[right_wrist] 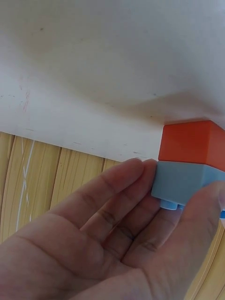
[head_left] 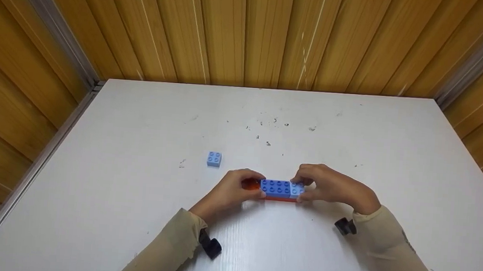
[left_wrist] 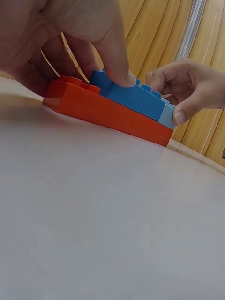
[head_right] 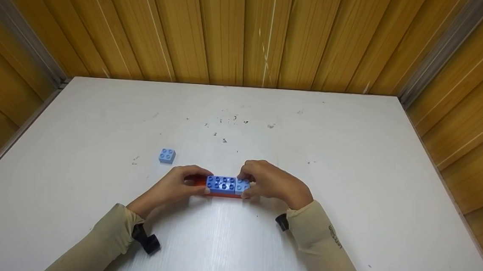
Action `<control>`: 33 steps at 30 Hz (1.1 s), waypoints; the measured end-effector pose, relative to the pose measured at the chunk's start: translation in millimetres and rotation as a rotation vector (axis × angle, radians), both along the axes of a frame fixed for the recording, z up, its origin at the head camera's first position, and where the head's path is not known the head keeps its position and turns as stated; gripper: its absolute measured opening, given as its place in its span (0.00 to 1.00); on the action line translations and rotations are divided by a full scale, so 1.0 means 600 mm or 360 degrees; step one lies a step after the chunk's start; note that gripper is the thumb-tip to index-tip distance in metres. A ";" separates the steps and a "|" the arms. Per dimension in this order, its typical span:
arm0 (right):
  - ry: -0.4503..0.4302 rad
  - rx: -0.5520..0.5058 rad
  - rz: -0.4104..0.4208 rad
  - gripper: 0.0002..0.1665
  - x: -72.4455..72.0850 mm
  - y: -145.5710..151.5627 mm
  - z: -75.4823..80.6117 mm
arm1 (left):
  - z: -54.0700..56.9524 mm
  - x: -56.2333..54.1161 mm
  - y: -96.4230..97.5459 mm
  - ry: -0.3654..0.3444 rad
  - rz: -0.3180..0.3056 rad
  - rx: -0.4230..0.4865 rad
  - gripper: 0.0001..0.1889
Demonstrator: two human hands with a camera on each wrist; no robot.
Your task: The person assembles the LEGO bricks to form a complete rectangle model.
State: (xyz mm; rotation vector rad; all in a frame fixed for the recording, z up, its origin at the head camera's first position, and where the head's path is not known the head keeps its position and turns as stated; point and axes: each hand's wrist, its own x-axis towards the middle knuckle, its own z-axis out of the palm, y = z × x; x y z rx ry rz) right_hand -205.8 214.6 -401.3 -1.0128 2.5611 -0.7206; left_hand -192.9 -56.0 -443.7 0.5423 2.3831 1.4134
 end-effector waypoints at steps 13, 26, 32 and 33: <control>0.0001 -0.0023 0.0001 0.15 0.000 0.003 -0.002 | 0.011 -0.002 -0.014 0.0143 -0.0216 -0.0140 0.28; -0.0062 -0.0035 -0.0035 0.15 0.000 0.001 -0.003 | 0.024 -0.015 -0.050 0.0270 -0.0212 -0.0238 0.28; -0.0077 -0.0003 -0.0059 0.16 0.000 0.000 -0.004 | 0.028 -0.025 -0.070 0.0377 -0.0157 -0.0277 0.27; -0.0075 -0.0004 -0.0061 0.16 0.000 0.001 -0.004 | 0.028 -0.027 -0.074 0.0399 -0.0151 -0.0273 0.27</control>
